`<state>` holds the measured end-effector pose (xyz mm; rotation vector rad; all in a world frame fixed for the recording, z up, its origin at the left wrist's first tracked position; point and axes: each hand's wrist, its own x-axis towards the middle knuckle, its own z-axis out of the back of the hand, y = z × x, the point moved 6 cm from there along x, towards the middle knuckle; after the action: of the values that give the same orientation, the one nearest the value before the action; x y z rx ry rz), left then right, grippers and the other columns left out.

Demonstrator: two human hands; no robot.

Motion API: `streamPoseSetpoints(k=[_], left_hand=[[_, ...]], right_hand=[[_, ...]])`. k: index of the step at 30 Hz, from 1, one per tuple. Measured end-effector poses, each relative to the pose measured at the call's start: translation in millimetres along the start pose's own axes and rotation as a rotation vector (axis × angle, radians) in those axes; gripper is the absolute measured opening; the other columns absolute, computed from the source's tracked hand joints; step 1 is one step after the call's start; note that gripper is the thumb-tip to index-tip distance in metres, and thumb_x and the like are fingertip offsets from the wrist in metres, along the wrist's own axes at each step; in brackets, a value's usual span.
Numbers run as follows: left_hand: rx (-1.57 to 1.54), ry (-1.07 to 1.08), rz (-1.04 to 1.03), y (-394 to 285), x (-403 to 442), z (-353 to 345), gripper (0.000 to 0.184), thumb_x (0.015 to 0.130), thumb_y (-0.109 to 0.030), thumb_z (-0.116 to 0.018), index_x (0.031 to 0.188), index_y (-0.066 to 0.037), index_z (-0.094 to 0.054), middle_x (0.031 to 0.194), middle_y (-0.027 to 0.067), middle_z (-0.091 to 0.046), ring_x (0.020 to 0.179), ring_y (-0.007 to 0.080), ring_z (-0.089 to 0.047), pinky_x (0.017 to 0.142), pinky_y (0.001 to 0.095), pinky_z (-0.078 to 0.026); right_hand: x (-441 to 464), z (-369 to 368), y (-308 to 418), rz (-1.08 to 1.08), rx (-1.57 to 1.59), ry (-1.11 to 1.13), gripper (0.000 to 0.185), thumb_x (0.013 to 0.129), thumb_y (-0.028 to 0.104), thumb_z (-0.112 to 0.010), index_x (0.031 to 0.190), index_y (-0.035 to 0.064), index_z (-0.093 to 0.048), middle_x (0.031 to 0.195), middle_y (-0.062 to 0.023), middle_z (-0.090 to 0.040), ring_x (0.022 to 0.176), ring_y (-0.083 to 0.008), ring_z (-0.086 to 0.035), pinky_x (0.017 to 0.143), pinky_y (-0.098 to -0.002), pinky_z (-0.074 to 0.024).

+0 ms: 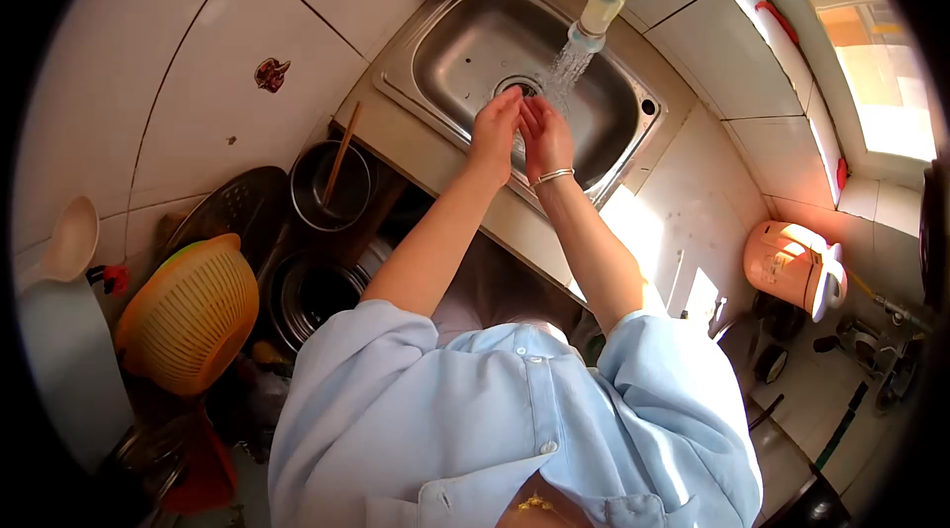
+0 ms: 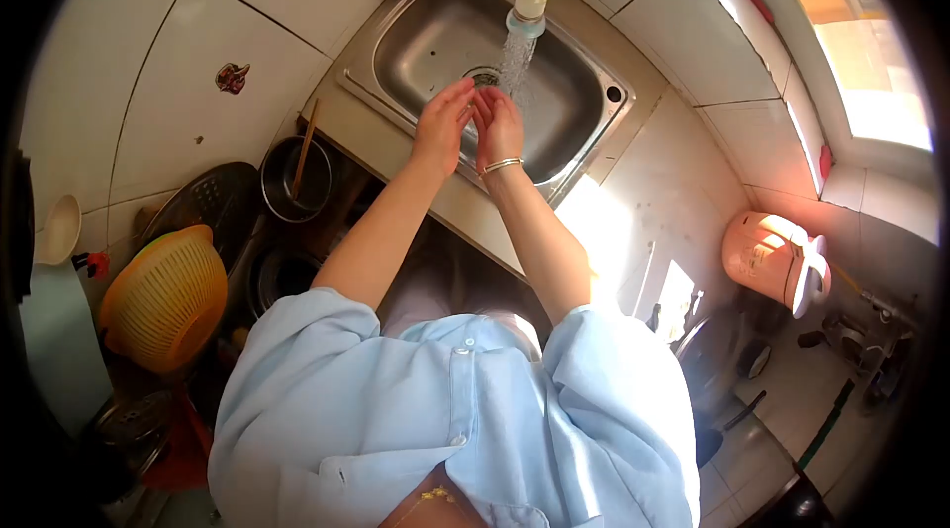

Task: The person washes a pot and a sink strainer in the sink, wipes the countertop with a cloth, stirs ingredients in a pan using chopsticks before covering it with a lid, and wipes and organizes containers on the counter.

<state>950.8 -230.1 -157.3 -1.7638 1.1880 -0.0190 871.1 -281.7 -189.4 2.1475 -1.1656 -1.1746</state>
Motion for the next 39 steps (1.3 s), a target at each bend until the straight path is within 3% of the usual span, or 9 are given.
streamPoseSetpoints(k=[5,9,15,18,22,23,25,30,39], left_hand=[[0.092,0.042,0.413,38.0,88.8,-72.6,0.030,0.093,-0.019,-0.052,0.118,-0.002,-0.053,0.122,0.0139,-0.057,0.109,0.0259,-0.057,0.092,0.0375,-0.047],[-0.232,-0.021,0.330,85.2,92.4,-35.6,0.040,0.092,-0.026,-0.055,0.123,-0.002,-0.047,0.120,0.0165,-0.056,0.104,0.0293,-0.059,0.089,0.0434,-0.049],[-0.493,-0.049,0.693,97.5,32.5,-32.3,0.053,0.089,-0.021,-0.059,0.132,-0.001,-0.034,0.112,0.0242,-0.055,0.099,0.0359,-0.060,0.084,0.0449,-0.053],[-0.499,0.134,0.647,80.4,41.4,-41.6,0.050,0.083,-0.014,-0.065,0.124,-0.002,-0.039,0.102,0.0171,-0.058,0.087,0.0321,-0.062,0.079,0.0421,-0.054],[0.695,-0.028,-0.198,38.7,113.4,-22.1,0.032,0.085,-0.017,-0.060,0.112,-0.002,-0.053,0.093,0.0102,-0.061,0.079,0.0244,-0.062,0.076,0.0343,-0.051],[0.358,0.079,0.085,42.4,117.8,-22.5,0.027,0.087,-0.026,-0.054,0.094,-0.001,-0.061,0.083,0.0086,-0.063,0.075,0.0186,-0.060,0.074,0.0320,-0.048],[0.750,0.214,-0.191,52.0,133.4,-30.6,0.030,0.086,-0.030,-0.050,0.087,-0.002,-0.062,0.080,0.0109,-0.064,0.074,0.0206,-0.060,0.074,0.0338,-0.048],[1.169,0.388,-0.190,37.1,119.0,-37.5,0.027,0.083,-0.024,-0.052,0.097,-0.005,-0.065,0.092,0.0164,-0.066,0.092,0.0297,-0.061,0.082,0.0366,-0.047],[0.061,0.048,-0.217,-105.8,118.9,-12.4,0.056,0.097,-0.020,-0.044,0.144,0.001,-0.022,0.148,0.0147,-0.027,0.138,0.0242,-0.025,0.112,0.0345,-0.024]], right_hand=[[130.1,41.6,0.4,0.526,-0.977,0.215,0.048,0.089,0.017,-0.049,0.135,0.0040,-0.040,0.140,-0.0194,-0.040,0.128,-0.0323,-0.041,0.107,-0.0354,-0.0312],[107.3,-1.9,14.5,0.738,-1.881,0.254,0.050,0.088,0.026,-0.052,0.132,0.0043,-0.042,0.139,-0.0151,-0.042,0.128,-0.0373,-0.038,0.111,-0.0342,-0.0235],[154.3,17.5,-35.9,0.762,-1.279,0.134,0.031,0.091,0.020,-0.046,0.120,0.0103,-0.053,0.126,-0.0119,-0.053,0.120,-0.0315,-0.047,0.103,-0.0423,-0.0359],[118.7,10.2,-13.1,0.255,-0.691,0.098,0.032,0.092,0.023,-0.048,0.122,0.0097,-0.050,0.124,-0.0104,-0.054,0.119,-0.0287,-0.047,0.103,-0.0399,-0.0362],[60.3,-10.1,-1.6,-0.048,-0.148,0.043,0.036,0.094,0.027,-0.049,0.124,0.0089,-0.047,0.122,-0.0084,-0.054,0.117,-0.0250,-0.048,0.102,-0.0367,-0.0365],[47.9,-17.4,-0.1,-0.037,-0.102,0.032,0.037,0.094,0.028,-0.050,0.124,0.0087,-0.046,0.122,-0.0079,-0.054,0.117,-0.0241,-0.048,0.102,-0.0359,-0.0366],[38.4,-20.9,9.0,-0.018,-0.010,0.018,0.035,0.093,0.028,-0.052,0.122,0.0081,-0.047,0.120,-0.0065,-0.054,0.114,-0.0200,-0.050,0.099,-0.0349,-0.0387],[65.1,-10.8,-16.1,-0.348,0.368,-0.051,0.038,0.094,0.031,-0.051,0.122,0.0051,-0.048,0.119,-0.0059,-0.055,0.113,-0.0195,-0.051,0.097,-0.0356,-0.0417],[72.8,-142.9,-10.4,-0.168,0.354,0.228,0.032,0.098,0.023,-0.043,0.120,0.0010,-0.053,0.118,-0.0076,-0.057,0.110,-0.0187,-0.052,0.099,-0.0307,-0.0387]])
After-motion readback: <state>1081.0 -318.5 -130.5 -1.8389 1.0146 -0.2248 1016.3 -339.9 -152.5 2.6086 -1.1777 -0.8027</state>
